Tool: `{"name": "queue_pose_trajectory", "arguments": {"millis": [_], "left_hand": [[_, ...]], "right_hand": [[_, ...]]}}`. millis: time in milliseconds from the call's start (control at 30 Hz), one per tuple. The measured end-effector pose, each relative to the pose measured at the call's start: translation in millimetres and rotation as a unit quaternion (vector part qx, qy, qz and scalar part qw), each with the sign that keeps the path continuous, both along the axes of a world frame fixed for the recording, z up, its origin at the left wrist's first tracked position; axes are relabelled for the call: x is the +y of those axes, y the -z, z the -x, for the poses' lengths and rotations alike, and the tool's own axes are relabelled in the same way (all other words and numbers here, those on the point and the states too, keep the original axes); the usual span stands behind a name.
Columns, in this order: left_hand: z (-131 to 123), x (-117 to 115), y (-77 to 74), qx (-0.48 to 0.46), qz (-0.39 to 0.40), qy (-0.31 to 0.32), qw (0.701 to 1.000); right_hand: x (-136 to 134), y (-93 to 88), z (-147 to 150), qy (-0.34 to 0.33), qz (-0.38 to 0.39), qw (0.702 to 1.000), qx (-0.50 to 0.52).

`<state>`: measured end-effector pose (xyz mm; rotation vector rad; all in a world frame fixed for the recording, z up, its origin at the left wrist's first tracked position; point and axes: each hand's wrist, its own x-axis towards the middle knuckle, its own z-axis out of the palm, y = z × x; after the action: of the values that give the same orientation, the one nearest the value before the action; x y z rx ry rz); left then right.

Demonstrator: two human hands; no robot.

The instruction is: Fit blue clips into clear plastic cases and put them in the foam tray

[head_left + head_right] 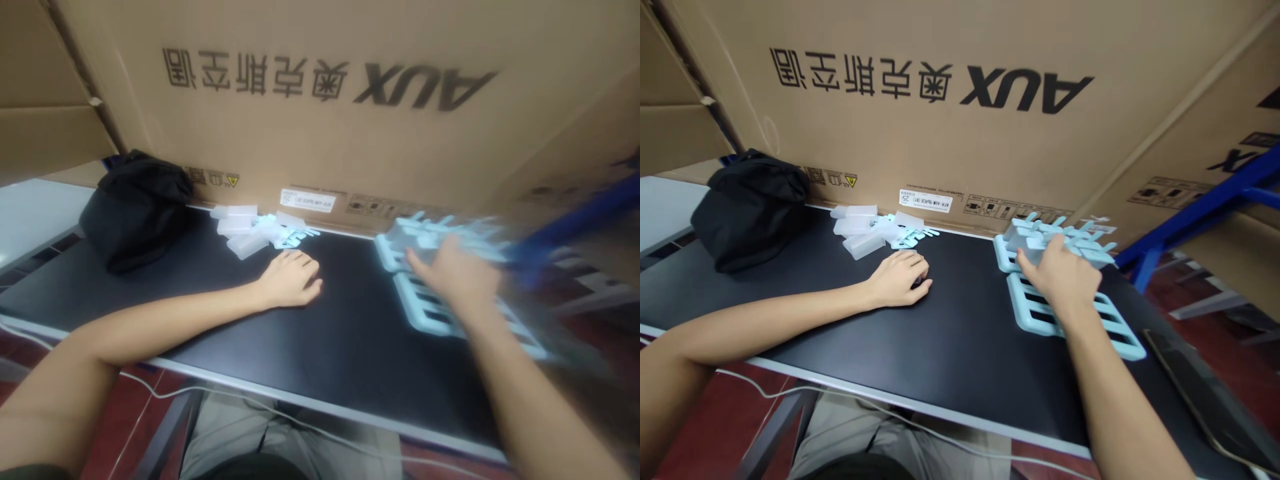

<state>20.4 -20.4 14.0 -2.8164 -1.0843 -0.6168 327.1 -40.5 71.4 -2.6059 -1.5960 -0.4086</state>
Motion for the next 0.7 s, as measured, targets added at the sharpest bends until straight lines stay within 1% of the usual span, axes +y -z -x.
{"name": "queue_pose_trajectory", "arguments": {"millis": [67,133,267,367,500,700], "left_hand": [[0.2,-0.6,0.0,-0.007,0.006,0.006,1.0],[0.6,-1.0,0.5,-0.014,0.014,0.013,1.0],[0.9,-0.7,1.1,-0.011,0.026,0.029,0.999],[0.9,0.6,1.3,-0.005,0.015,0.037,0.999],[1.1,2.9,2.7,0.002,0.002,0.044,0.999],[0.7,3.9,4.5,0.016,-0.008,0.052,0.998]], "right_hand": [[0.4,7.7,1.5,-0.004,0.008,1.0,0.003],[1.7,10.9,5.0,-0.007,0.009,1.0,0.011],[5.7,11.4,6.8,-0.002,0.014,0.999,0.043],[8.3,14.4,2.0,0.009,0.012,0.996,0.082],[10.7,18.9,-6.6,-0.012,0.019,0.992,0.124],[14.9,19.1,-12.4,-0.028,0.061,0.989,0.134]]}}
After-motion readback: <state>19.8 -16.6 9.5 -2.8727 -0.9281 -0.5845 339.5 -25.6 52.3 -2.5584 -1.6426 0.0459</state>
